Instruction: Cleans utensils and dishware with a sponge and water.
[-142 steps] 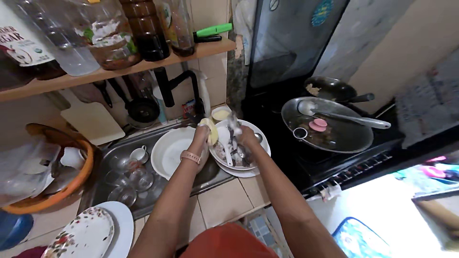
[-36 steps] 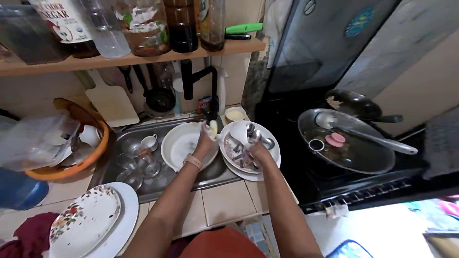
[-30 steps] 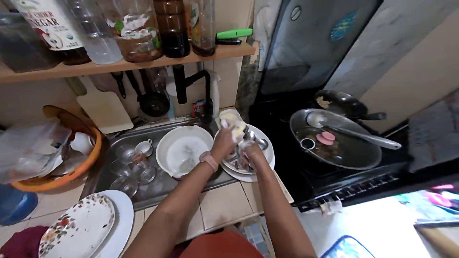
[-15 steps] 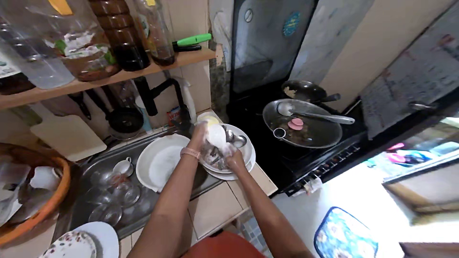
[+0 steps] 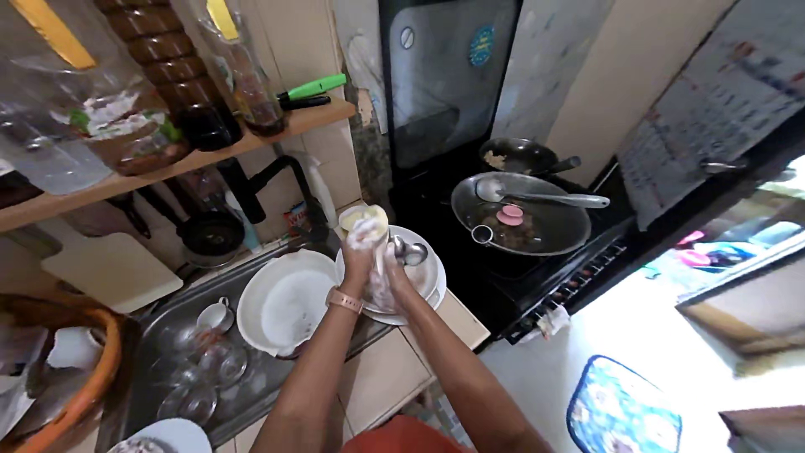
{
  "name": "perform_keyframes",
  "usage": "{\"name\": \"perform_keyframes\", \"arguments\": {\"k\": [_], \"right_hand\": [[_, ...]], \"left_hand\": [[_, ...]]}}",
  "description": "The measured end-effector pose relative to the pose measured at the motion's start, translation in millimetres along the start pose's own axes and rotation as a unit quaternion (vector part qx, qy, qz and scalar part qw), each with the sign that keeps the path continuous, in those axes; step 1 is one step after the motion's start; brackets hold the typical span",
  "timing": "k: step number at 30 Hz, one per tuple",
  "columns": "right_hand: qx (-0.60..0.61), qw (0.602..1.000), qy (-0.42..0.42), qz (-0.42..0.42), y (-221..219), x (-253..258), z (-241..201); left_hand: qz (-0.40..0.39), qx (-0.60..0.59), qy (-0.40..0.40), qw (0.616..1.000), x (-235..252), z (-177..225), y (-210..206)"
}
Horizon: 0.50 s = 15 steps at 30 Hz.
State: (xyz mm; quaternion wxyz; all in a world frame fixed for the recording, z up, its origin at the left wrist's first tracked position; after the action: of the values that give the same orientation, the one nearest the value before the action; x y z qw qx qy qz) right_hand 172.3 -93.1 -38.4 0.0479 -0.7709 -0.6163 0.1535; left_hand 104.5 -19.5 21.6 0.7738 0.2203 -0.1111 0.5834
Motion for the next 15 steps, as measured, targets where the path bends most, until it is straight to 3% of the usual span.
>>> {"name": "perform_keyframes", "arguments": {"k": [4, 9, 12, 15], "right_hand": [[0.051, 0.995, -0.053, -0.064, -5, -4, 13], [0.012, 0.997, -0.062, 0.038, 22, 9, -5], [0.094, 0.994, 0.028, 0.040, 30, 33, -6], [0.162, 0.979, 0.084, 0.094, 40, 38, -9]], "left_hand": [[0.028, 0.041, -0.015, 0.999, 12, -7, 12], [-0.087, 0.090, 0.065, 0.990, -23, -8, -21], [-0.144, 0.164, 0.085, 0.972, -51, 5, -29], [-0.168, 0.198, 0.089, 0.962, -72, 3, -26]]}}
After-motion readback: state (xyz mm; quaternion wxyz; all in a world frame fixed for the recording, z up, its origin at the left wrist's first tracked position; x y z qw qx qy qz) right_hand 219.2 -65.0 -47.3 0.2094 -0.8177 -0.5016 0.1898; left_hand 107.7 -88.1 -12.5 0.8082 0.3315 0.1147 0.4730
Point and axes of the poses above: each hand's wrist, its own x-axis towards the middle knuckle, its own y-axis out of the back of the hand, z = x × y, the point moved 8 cm from there along x, towards the middle knuckle, and after that the axes turned 4 degrees about -z, right-handed, at the moved point
